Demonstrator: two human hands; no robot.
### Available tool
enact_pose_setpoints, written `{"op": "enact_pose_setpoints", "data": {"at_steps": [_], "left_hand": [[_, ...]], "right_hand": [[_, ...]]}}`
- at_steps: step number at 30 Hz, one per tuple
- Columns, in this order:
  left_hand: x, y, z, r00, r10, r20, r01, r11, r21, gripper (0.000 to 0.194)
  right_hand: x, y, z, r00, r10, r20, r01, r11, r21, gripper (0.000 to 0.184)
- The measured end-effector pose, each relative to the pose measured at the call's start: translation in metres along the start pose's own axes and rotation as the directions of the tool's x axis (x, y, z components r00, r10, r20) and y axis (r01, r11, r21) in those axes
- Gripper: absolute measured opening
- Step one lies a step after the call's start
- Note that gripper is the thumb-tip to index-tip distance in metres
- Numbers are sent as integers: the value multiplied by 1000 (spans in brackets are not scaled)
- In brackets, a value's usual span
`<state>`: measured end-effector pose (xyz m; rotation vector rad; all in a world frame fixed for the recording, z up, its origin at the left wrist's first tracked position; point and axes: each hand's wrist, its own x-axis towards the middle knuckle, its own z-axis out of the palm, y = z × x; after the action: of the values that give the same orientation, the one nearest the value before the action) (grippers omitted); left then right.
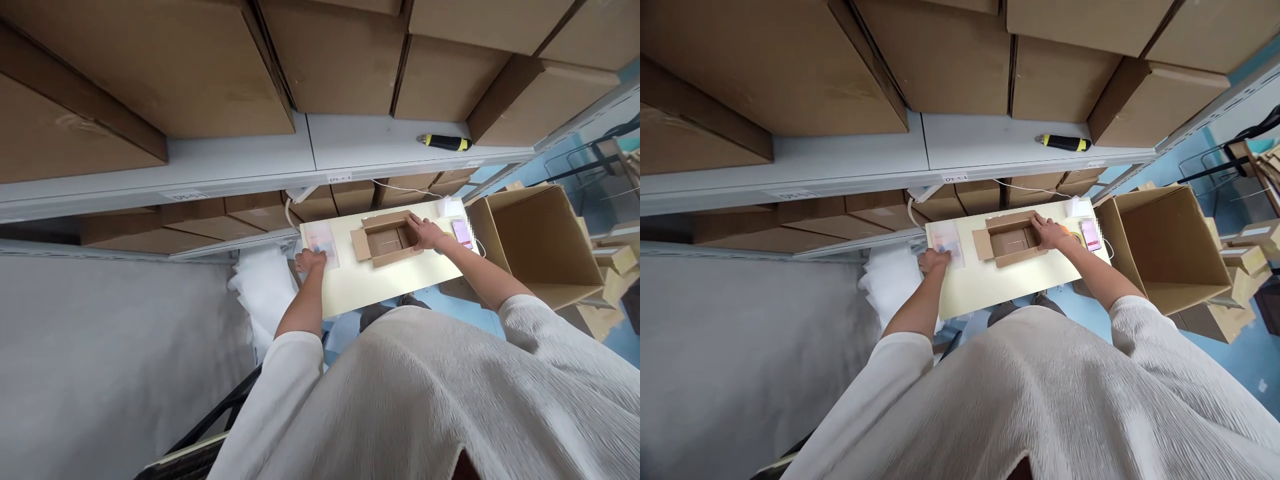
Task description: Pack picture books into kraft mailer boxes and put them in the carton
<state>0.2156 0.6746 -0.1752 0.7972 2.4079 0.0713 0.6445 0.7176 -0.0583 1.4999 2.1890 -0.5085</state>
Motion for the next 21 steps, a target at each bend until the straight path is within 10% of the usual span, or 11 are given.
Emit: {"op": "enact_pose_setpoints", "data": {"at_steps": [13,21], "left_hand": [[-23,0,-14,998,35,53,-23,980,-199,47],[-68,-9,-74,942,255,-217,-323,858,-398,50]], "right_hand": [[4,3,5,997,-52,-51,56,994,96,146],[19,6,15,988,-113,-101,127,981,145,146]]}}
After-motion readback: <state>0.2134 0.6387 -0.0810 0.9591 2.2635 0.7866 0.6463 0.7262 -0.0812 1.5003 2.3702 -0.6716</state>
